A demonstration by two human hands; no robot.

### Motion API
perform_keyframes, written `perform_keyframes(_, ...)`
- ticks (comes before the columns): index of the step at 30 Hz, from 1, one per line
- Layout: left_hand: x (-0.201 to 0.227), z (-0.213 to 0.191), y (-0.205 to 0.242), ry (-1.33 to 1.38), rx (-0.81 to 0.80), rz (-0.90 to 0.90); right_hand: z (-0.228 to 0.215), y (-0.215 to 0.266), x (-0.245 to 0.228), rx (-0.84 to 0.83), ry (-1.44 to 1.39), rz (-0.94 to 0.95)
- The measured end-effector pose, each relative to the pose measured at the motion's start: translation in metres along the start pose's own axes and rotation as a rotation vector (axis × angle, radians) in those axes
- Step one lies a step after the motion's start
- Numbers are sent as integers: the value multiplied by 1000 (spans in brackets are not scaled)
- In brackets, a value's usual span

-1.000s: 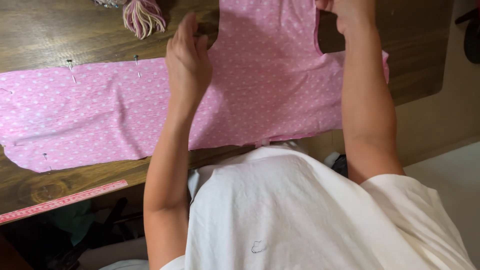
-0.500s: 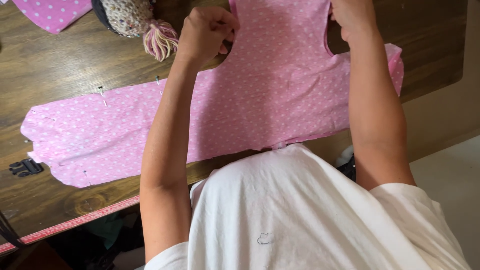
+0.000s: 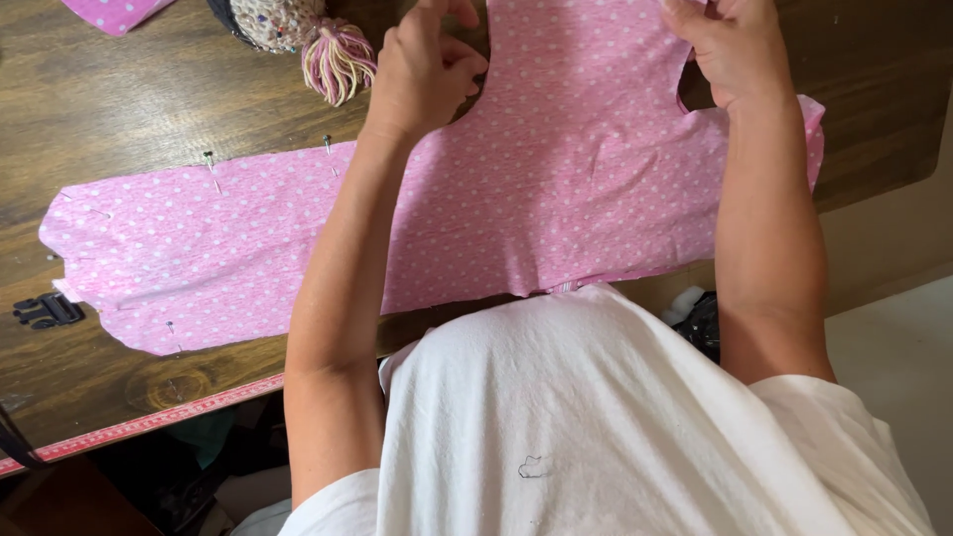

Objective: Pinning layers of pink polka-dot fabric together along the edges using sewing pins

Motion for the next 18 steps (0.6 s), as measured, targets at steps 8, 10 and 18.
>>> perform_keyframes(8, 13, 4, 14, 18, 91, 219, 5, 21, -7, -62, -22, 90)
perform_keyframes(10, 13, 3, 19, -10, 121, 212, 7, 24, -7, -61, -10, 122)
perform_keyframes(18, 14, 1, 31, -34, 35, -80, 3, 26, 1, -69, 52, 45)
Point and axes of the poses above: each hand's wrist, its own y-axis away from the middle knuckle, its own z-axis out of the palm, x = y × z, the point moved 1 cm from there along -y, towards the middle knuckle, and after that the axes turned 2 degrees about -y, right-handed, at the moved point
